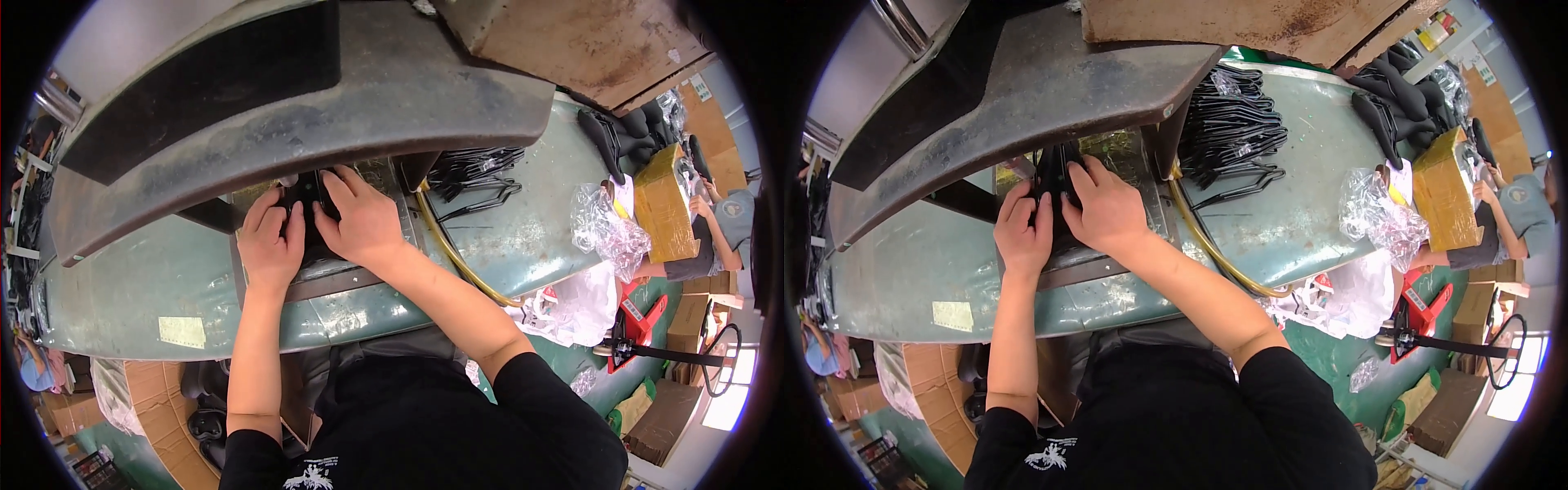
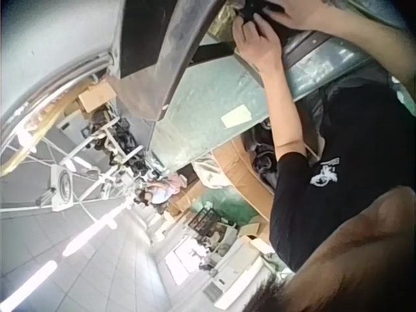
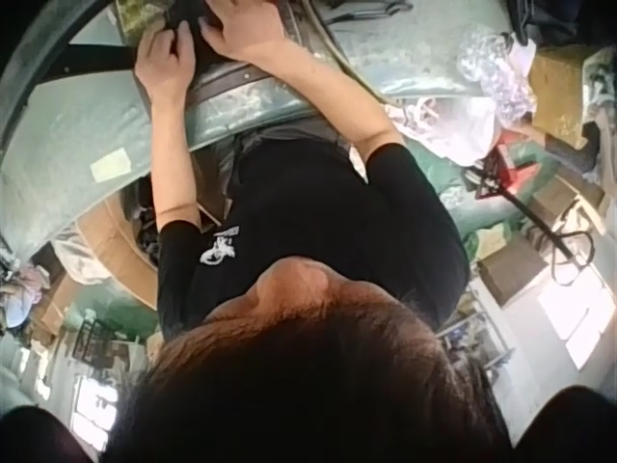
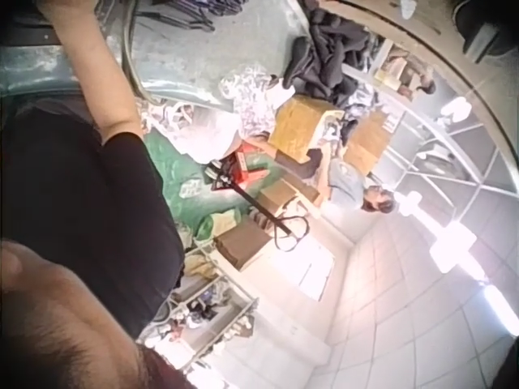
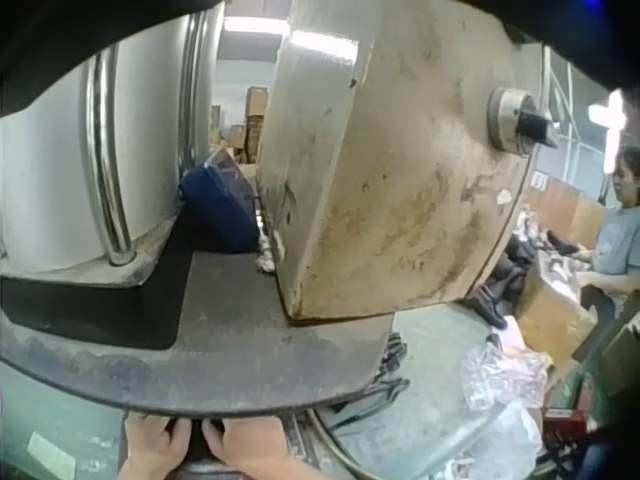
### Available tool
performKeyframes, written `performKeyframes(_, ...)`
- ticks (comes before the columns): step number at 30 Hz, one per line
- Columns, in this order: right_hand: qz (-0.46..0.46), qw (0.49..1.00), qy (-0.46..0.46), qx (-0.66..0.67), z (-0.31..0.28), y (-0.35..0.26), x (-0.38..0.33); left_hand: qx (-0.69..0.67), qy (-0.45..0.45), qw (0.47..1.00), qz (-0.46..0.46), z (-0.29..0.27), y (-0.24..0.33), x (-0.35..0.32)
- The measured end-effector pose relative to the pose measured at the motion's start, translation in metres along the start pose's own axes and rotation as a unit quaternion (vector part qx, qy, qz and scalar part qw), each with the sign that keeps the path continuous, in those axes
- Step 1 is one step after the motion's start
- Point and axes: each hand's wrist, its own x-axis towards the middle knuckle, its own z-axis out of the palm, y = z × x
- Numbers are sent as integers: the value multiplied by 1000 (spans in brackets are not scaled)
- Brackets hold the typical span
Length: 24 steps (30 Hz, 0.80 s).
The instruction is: Assembling metal rails into bicycle saddle shells and using an industrial press to secure them.
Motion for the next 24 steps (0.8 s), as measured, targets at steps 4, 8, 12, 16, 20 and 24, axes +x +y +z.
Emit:
performKeyframes(4,39,998,-6,44,-5,-4,-3,5,-19,998,-55,-4,8,-4)
performKeyframes(8,75,993,-29,85,-11,-8,-8,-111,-4,982,-150,-16,14,-9)
performKeyframes(12,158,977,-100,105,-24,-19,-2,44,-125,969,-206,-17,19,-3)
performKeyframes(16,172,962,-96,188,-59,-10,-4,-113,-140,942,-284,-31,6,8)
performKeyframes(20,-116,982,-141,38,-118,1,-23,-292,-214,855,-373,-65,16,-11)
performKeyframes(24,-63,995,-44,62,-130,37,-74,-582,-278,639,-419,-60,80,-9)
